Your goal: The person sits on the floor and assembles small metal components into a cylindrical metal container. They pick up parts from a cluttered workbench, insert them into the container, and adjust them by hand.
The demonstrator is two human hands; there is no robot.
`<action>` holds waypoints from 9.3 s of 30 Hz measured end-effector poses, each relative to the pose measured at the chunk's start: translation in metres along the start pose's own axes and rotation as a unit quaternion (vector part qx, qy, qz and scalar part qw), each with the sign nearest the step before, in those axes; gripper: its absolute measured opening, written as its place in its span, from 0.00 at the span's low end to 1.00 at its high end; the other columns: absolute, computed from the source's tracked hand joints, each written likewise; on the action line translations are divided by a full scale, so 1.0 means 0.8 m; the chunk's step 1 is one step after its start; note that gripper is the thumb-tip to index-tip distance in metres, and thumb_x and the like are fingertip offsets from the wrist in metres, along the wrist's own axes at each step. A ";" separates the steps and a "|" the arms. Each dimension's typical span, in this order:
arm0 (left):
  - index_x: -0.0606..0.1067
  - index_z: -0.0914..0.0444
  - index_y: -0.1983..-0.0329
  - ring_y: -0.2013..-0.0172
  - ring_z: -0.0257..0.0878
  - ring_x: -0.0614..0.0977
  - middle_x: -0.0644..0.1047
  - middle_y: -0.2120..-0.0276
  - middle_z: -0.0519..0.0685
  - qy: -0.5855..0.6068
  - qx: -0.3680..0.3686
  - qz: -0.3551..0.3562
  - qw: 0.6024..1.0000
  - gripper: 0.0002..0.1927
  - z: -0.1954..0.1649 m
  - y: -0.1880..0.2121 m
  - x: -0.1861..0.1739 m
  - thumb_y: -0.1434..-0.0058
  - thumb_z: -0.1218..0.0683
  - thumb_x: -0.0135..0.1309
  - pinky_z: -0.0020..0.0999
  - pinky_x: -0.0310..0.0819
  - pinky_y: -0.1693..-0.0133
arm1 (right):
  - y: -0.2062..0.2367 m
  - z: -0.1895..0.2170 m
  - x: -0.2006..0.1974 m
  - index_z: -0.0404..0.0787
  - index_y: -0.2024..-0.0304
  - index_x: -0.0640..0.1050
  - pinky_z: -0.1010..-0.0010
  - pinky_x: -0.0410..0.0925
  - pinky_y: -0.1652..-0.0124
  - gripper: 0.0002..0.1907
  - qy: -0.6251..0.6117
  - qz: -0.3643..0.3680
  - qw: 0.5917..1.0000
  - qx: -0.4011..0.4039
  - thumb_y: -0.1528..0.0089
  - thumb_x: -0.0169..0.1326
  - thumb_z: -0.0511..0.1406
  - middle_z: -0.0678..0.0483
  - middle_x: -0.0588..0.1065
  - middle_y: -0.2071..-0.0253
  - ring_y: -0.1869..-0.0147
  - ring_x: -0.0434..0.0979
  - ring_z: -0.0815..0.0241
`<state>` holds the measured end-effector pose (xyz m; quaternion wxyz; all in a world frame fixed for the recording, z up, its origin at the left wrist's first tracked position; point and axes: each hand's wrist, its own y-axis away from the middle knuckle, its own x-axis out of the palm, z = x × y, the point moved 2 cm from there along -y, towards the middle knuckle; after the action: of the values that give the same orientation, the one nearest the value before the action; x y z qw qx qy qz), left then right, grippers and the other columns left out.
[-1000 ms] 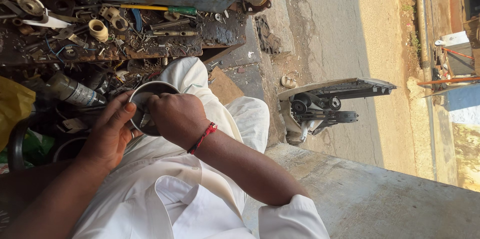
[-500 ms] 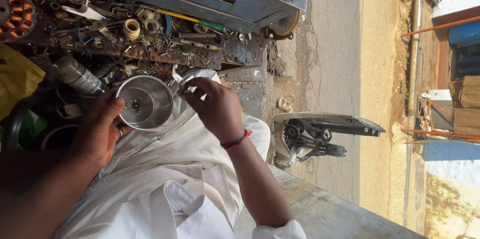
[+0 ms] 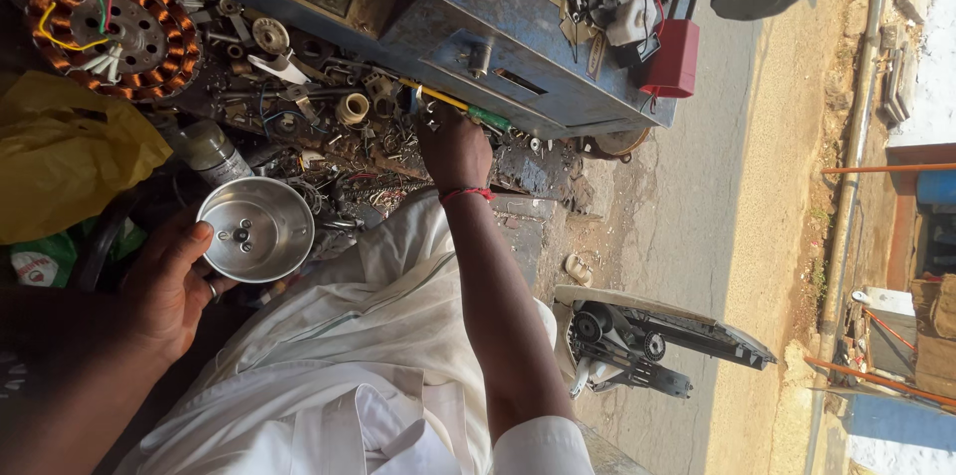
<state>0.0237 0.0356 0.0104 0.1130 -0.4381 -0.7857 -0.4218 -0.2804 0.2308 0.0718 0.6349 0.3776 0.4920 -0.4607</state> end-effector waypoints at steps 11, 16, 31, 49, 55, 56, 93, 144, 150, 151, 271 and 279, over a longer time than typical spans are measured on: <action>0.68 0.55 0.35 0.43 0.38 0.76 0.74 0.43 0.44 0.022 0.013 -0.028 0.999 0.30 -0.005 -0.009 -0.030 0.39 0.42 0.55 0.50 0.72 0.47 | 0.004 0.025 0.004 0.51 0.47 0.77 0.50 0.73 0.56 0.23 0.021 -0.013 0.999 0.028 0.41 0.57 0.52 0.45 0.81 0.55 0.54 0.82 0.41; 0.68 0.55 0.38 0.44 0.38 0.75 0.74 0.44 0.44 0.028 0.012 -0.052 0.998 0.26 -0.003 -0.014 -0.042 0.36 0.43 0.55 0.50 0.70 0.49 | 0.017 0.021 0.003 0.51 0.42 0.74 0.52 0.74 0.55 0.31 0.021 -0.002 1.000 0.000 0.45 0.62 0.51 0.48 0.81 0.51 0.51 0.82 0.44; 0.69 0.54 0.37 0.43 0.38 0.76 0.75 0.44 0.43 0.039 0.023 -0.032 0.998 0.25 -0.012 -0.013 -0.039 0.36 0.43 0.53 0.50 0.71 0.47 | 0.049 0.041 -0.013 0.51 0.49 0.79 0.63 0.74 0.62 0.14 -0.048 -0.122 0.990 -0.052 0.35 0.59 0.44 0.56 0.82 0.62 0.61 0.85 0.55; 0.68 0.56 0.35 0.45 0.38 0.76 0.74 0.44 0.45 0.051 0.037 -0.029 0.998 0.28 -0.029 0.001 -0.047 0.37 0.43 0.53 0.45 0.71 0.49 | 0.072 0.191 0.083 0.45 0.43 0.75 0.55 0.76 0.64 0.22 0.004 0.041 0.969 -0.243 0.40 0.51 0.33 0.49 0.68 0.33 0.56 0.84 0.46; 0.68 0.56 0.35 0.46 0.37 0.75 0.74 0.45 0.45 0.053 0.044 -0.026 0.997 0.27 -0.029 -0.001 -0.051 0.36 0.44 0.53 0.44 0.70 0.51 | 0.071 0.196 0.085 0.39 0.36 0.72 0.55 0.76 0.62 0.28 0.049 0.031 0.965 -0.254 0.40 0.51 0.34 0.47 0.66 0.31 0.59 0.83 0.48; 0.68 0.56 0.35 0.46 0.37 0.75 0.74 0.45 0.45 0.054 0.046 -0.025 0.997 0.27 -0.029 -0.001 -0.052 0.36 0.44 0.53 0.44 0.70 0.51 | 0.072 0.196 0.085 0.39 0.36 0.71 0.55 0.76 0.62 0.28 0.052 0.037 0.966 -0.252 0.40 0.51 0.34 0.48 0.66 0.30 0.59 0.83 0.47; 0.69 0.58 0.36 0.45 0.37 0.76 0.76 0.45 0.45 0.066 0.024 0.108 0.992 0.30 -0.006 -0.005 0.075 0.37 0.40 0.54 0.44 0.71 0.51 | 0.149 0.062 -0.053 0.35 0.50 0.79 0.72 0.74 0.57 0.08 -0.762 0.158 0.628 -0.024 0.32 0.57 0.27 0.51 0.80 0.57 0.58 0.82 0.62; 0.66 0.54 0.34 0.54 0.35 0.79 0.74 0.49 0.41 -0.093 -0.022 0.119 0.988 0.38 0.035 -0.023 0.144 0.46 0.38 0.59 0.41 0.70 0.52 | 0.166 0.069 -0.103 0.46 0.56 0.79 0.56 0.73 0.66 0.11 0.047 0.143 0.947 -0.284 0.41 0.57 0.39 0.53 0.78 0.61 0.62 0.82 0.48; 0.68 0.58 0.36 0.57 0.32 0.76 0.72 0.55 0.42 -0.094 -0.018 0.128 0.987 0.35 0.029 -0.019 0.143 0.42 0.37 0.60 0.43 0.71 0.51 | 0.173 0.074 -0.106 0.49 0.57 0.81 0.57 0.73 0.66 0.11 0.021 0.131 0.944 -0.302 0.41 0.58 0.40 0.55 0.79 0.62 0.62 0.83 0.50; 0.69 0.57 0.37 0.57 0.32 0.76 0.72 0.56 0.41 -0.096 -0.019 0.125 0.987 0.35 0.028 -0.018 0.143 0.43 0.38 0.59 0.43 0.71 0.51 | 0.174 0.074 -0.107 0.48 0.58 0.80 0.58 0.73 0.66 0.10 0.018 0.128 0.944 -0.304 0.41 0.58 0.40 0.55 0.79 0.61 0.61 0.83 0.50; 0.62 0.66 0.28 0.35 0.43 0.72 0.70 0.36 0.54 -0.034 -0.014 0.237 0.971 0.41 0.026 0.039 0.172 0.38 0.39 0.57 0.47 0.67 0.38 | 0.227 -0.072 -0.108 0.40 0.49 0.82 0.77 0.69 0.61 0.16 -0.449 0.133 0.883 -0.045 0.35 0.62 0.42 0.60 0.78 0.61 0.63 0.72 0.73; 0.58 0.65 0.27 0.35 0.42 0.70 0.69 0.35 0.52 -0.032 -0.050 0.220 0.974 0.43 0.047 0.031 0.166 0.39 0.41 0.58 0.48 0.65 0.37 | 0.227 -0.083 -0.097 0.38 0.50 0.80 0.77 0.70 0.57 0.16 -0.506 0.152 0.849 -0.021 0.35 0.63 0.41 0.59 0.80 0.61 0.57 0.76 0.73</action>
<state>-0.0278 0.1498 0.0741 0.1555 -0.6183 -0.6514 -0.4113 -0.1320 0.3625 0.1366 0.8660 0.1488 0.0485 -0.4750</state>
